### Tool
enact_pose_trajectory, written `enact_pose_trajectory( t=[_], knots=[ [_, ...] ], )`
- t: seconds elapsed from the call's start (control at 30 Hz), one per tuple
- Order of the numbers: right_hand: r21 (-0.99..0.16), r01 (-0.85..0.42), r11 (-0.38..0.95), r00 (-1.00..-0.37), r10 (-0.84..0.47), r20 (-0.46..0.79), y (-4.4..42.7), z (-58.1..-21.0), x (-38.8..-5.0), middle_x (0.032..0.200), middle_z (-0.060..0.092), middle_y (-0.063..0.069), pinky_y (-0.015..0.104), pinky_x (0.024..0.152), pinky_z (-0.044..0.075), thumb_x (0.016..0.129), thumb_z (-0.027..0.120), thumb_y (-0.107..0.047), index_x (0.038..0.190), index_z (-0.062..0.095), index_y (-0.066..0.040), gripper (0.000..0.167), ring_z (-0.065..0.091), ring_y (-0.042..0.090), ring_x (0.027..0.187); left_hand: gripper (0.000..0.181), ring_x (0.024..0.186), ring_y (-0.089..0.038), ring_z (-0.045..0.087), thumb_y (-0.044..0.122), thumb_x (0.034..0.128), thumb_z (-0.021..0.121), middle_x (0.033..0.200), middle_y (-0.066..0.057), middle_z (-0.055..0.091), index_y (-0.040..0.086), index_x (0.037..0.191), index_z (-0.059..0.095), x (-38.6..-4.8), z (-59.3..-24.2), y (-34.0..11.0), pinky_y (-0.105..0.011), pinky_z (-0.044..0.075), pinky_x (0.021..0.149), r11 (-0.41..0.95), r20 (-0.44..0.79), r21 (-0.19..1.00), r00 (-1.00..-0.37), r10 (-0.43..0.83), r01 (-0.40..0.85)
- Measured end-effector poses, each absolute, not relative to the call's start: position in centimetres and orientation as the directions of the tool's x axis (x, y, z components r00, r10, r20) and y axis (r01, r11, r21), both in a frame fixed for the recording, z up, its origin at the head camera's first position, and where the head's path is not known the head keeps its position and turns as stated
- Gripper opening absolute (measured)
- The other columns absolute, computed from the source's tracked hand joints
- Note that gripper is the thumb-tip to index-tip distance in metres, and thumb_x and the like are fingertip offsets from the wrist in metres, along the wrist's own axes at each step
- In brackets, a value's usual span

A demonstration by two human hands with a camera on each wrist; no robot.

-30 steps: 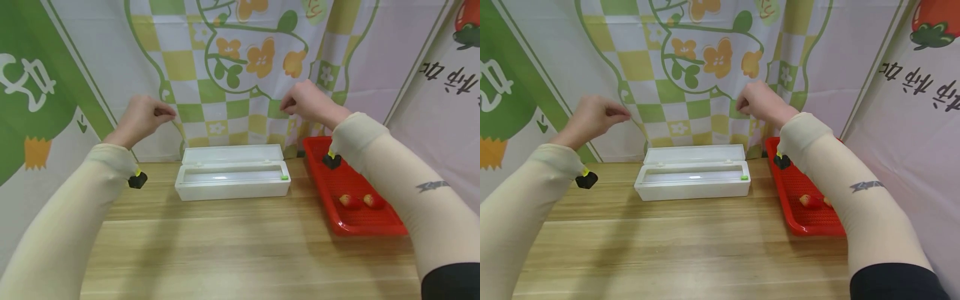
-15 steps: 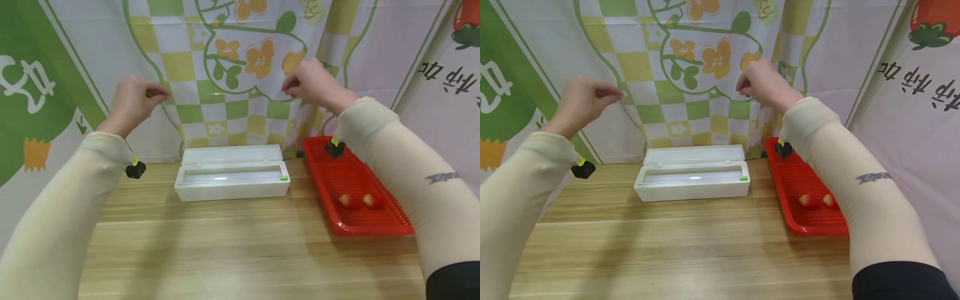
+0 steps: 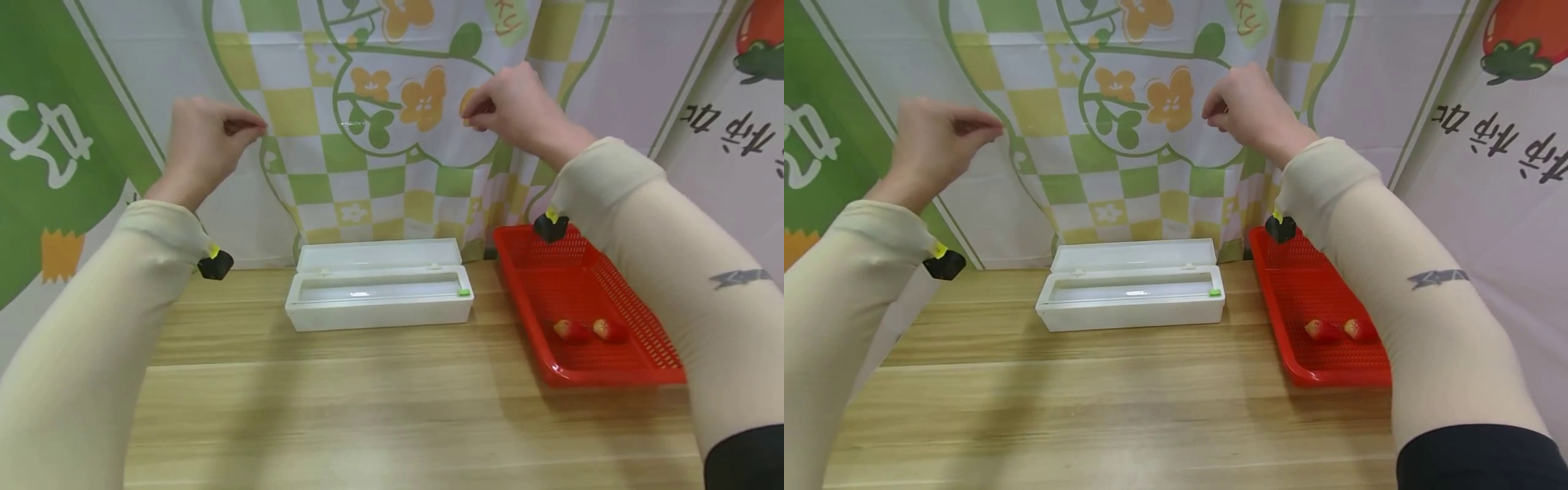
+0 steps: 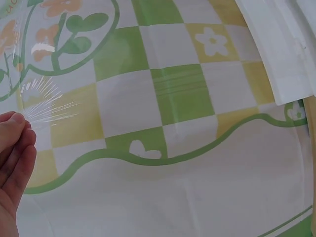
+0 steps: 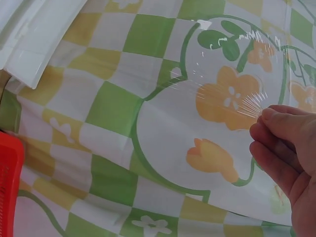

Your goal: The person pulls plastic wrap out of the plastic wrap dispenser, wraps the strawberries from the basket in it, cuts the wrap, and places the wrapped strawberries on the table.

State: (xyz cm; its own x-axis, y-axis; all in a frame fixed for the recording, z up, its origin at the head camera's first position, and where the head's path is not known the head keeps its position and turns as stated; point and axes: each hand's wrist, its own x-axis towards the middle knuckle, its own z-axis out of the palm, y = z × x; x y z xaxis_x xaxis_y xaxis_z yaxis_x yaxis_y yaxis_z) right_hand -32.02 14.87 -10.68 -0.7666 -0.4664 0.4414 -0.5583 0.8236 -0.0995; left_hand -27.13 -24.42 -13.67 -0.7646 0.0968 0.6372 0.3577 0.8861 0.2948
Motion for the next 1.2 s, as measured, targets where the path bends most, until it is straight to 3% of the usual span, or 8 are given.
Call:
enact_pose_trajectory(
  t=[0.1, 0.33, 0.67, 0.8, 0.87, 0.93, 1.07, 1.2],
  knots=[
    [-0.097, -0.545, 0.833, -0.772, -0.453, 0.446, 14.8, -10.1, -31.8, 0.104, 0.077, 0.011, 0.023, 0.074, 0.049, 0.095, 0.065, -0.013, 0.109, 0.076, -0.007, 0.018, 0.071, 0.02, 0.09, 0.021, 0.064, 0.028, 0.041, 0.019, 0.0961, 0.065, 0.107, -0.015, 0.074, 0.005, 0.106, 0.076, -27.0, -13.1, -24.4, 0.002, 0.035, 0.065, 0.882, 0.651, 0.305, -0.754, 0.082, 0.359],
    [-0.058, -0.542, 0.838, -0.751, -0.452, 0.482, 14.7, -8.7, -31.3, 0.106, 0.076, 0.012, 0.021, 0.073, 0.045, 0.097, 0.064, -0.016, 0.107, 0.077, -0.007, 0.019, 0.066, 0.017, 0.088, 0.023, 0.065, 0.025, 0.042, 0.022, 0.0967, 0.063, 0.112, -0.014, 0.073, 0.007, 0.11, 0.075, -26.4, -12.1, -24.6, 0.001, 0.036, 0.066, 0.883, 0.655, 0.332, -0.755, 0.037, 0.331],
    [-0.105, -0.572, 0.813, -0.729, -0.446, 0.52, 15.9, -8.2, -30.7, 0.102, 0.076, 0.009, 0.013, 0.065, 0.043, 0.097, 0.063, -0.023, 0.107, 0.077, -0.012, 0.021, 0.055, -0.003, 0.073, 0.024, 0.069, 0.024, 0.048, 0.025, 0.0956, 0.065, 0.114, -0.015, 0.073, 0.009, 0.111, 0.075, -25.0, -11.0, -24.6, 0.0, 0.04, 0.069, 0.873, 0.651, 0.345, -0.758, 0.043, 0.346],
    [-0.093, -0.614, 0.784, -0.7, -0.486, 0.523, 16.6, -8.1, -30.3, 0.099, 0.077, 0.007, 0.01, 0.061, 0.043, 0.095, 0.066, -0.026, 0.104, 0.079, -0.014, 0.02, 0.055, -0.008, 0.069, 0.022, 0.072, 0.022, 0.054, 0.024, 0.0933, 0.068, 0.098, 0.013, 0.076, 0.009, 0.108, 0.077, -24.3, -10.9, -25.4, 0.0, 0.042, 0.07, 0.845, 0.646, 0.359, -0.759, 0.08, 0.395],
    [-0.097, -0.64, 0.762, -0.683, -0.507, 0.525, 16.9, -8.2, -29.9, 0.098, 0.077, 0.008, 0.008, 0.062, 0.044, 0.094, 0.068, -0.026, 0.102, 0.079, -0.014, 0.018, 0.056, -0.01, 0.068, 0.02, 0.073, 0.02, 0.056, 0.022, 0.0917, 0.071, 0.087, 0.032, 0.069, 0.008, 0.105, 0.077, -23.8, -10.9, -25.9, 0.0, 0.043, 0.07, 0.819, 0.646, 0.38, -0.757, 0.097, 0.429],
    [-0.105, -0.663, 0.741, -0.672, -0.528, 0.52, 17.2, -8.3, -29.3, 0.097, 0.077, 0.008, 0.006, 0.063, 0.046, 0.093, 0.069, -0.025, 0.101, 0.079, -0.014, 0.017, 0.058, -0.01, 0.069, 0.018, 0.072, 0.019, 0.058, 0.019, 0.0903, 0.072, 0.079, 0.042, 0.061, 0.008, 0.102, 0.078, -23.4, -11.1, -26.3, 0.0, 0.044, 0.069, 0.797, 0.65, 0.388, -0.75, 0.119, 0.463],
    [-0.115, -0.69, 0.714, -0.657, -0.553, 0.513, 17.8, -8.6, -28.0, 0.093, 0.078, 0.004, 0.006, 0.064, 0.048, 0.091, 0.07, -0.024, 0.1, 0.08, -0.016, 0.015, 0.063, -0.007, 0.07, 0.015, 0.071, 0.019, 0.059, 0.015, 0.0882, 0.074, 0.078, 0.045, 0.059, 0.009, 0.101, 0.079, -22.1, -11.3, -26.6, 0.001, 0.044, 0.067, 0.786, 0.652, 0.367, -0.74, 0.165, 0.498],
    [-0.155, -0.715, 0.681, -0.647, -0.561, 0.517, 18.5, -8.9, -26.8, 0.087, 0.074, -0.016, 0.005, 0.065, 0.05, 0.089, 0.073, -0.019, 0.1, 0.08, -0.016, 0.013, 0.066, -0.005, 0.072, 0.014, 0.072, 0.02, 0.061, 0.013, 0.0861, 0.076, 0.079, 0.044, 0.061, 0.01, 0.1, 0.079, -20.6, -11.5, -26.7, 0.002, 0.044, 0.067, 0.776, 0.643, 0.362, -0.741, 0.194, 0.517]
  ],
)
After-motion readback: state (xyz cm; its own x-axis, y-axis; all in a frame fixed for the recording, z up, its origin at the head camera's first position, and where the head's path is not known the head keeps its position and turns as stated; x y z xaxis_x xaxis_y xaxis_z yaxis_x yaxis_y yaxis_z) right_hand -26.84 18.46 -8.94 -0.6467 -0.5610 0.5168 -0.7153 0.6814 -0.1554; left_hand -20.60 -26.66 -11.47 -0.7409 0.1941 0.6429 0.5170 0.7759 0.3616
